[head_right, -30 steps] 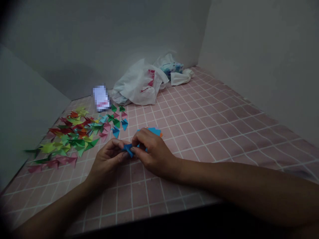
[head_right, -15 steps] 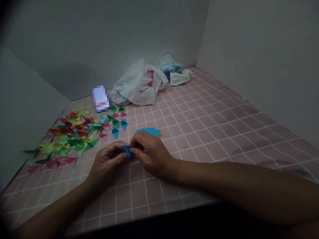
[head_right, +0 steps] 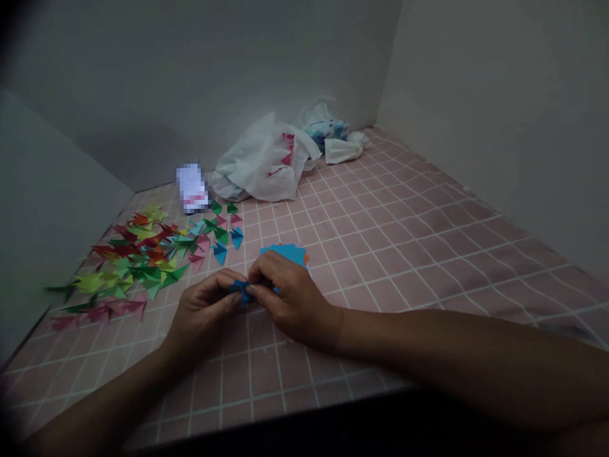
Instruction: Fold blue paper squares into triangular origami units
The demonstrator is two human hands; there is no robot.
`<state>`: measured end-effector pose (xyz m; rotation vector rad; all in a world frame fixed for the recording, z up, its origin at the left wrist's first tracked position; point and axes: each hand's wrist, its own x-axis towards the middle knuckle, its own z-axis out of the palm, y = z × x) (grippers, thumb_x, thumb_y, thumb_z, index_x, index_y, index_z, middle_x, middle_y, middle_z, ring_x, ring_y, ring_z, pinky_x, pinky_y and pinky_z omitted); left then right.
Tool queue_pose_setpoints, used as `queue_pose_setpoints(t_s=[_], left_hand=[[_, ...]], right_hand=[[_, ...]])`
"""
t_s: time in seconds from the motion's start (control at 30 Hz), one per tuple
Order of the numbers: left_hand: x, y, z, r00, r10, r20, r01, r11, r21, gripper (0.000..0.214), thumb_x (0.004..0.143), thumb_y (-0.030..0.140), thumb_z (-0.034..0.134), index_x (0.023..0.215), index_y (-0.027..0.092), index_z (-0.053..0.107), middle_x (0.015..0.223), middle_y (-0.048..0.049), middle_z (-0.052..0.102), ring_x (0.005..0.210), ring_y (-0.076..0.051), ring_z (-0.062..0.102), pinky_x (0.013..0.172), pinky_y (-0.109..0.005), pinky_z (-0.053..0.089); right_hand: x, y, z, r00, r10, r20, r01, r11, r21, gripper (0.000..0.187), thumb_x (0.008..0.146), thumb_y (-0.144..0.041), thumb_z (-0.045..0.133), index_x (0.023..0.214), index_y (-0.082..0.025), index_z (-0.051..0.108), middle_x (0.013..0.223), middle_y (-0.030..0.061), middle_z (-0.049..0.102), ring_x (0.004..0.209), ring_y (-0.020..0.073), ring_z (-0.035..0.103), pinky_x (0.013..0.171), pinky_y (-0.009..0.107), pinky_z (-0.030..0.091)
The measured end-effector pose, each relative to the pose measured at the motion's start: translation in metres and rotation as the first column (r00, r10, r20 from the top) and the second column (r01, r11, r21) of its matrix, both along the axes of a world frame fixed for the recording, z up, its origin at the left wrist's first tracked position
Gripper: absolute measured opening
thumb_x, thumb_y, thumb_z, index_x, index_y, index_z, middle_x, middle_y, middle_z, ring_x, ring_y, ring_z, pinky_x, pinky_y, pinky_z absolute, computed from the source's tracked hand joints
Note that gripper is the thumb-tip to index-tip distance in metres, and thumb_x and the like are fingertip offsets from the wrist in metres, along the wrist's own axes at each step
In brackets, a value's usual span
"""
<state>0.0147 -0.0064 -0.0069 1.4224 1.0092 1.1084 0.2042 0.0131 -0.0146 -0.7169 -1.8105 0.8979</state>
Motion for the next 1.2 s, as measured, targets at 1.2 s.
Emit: queue_pose_setpoints(t_s=[1.2], left_hand=[[0.009,-0.004,0.006,0.983,0.173,-0.055,-0.181,0.956,-0.229,0.013,0.081,0.028,0.072,0.078,0.018,0.064,0.068,0.0017,0.062,0.057,-0.010,0.055,0.056,-0.022,0.047]], right_hand=[[-0.002,0.004,0.000,0.995,0.062,-0.073,-0.087,0.908,-0.410,0.016,0.086,-0.031,0.066,0.083,-0.019,0.057,0.076,-0.0007,0.057,0.070,0.0141,0.052,0.063,0.029,0.042]])
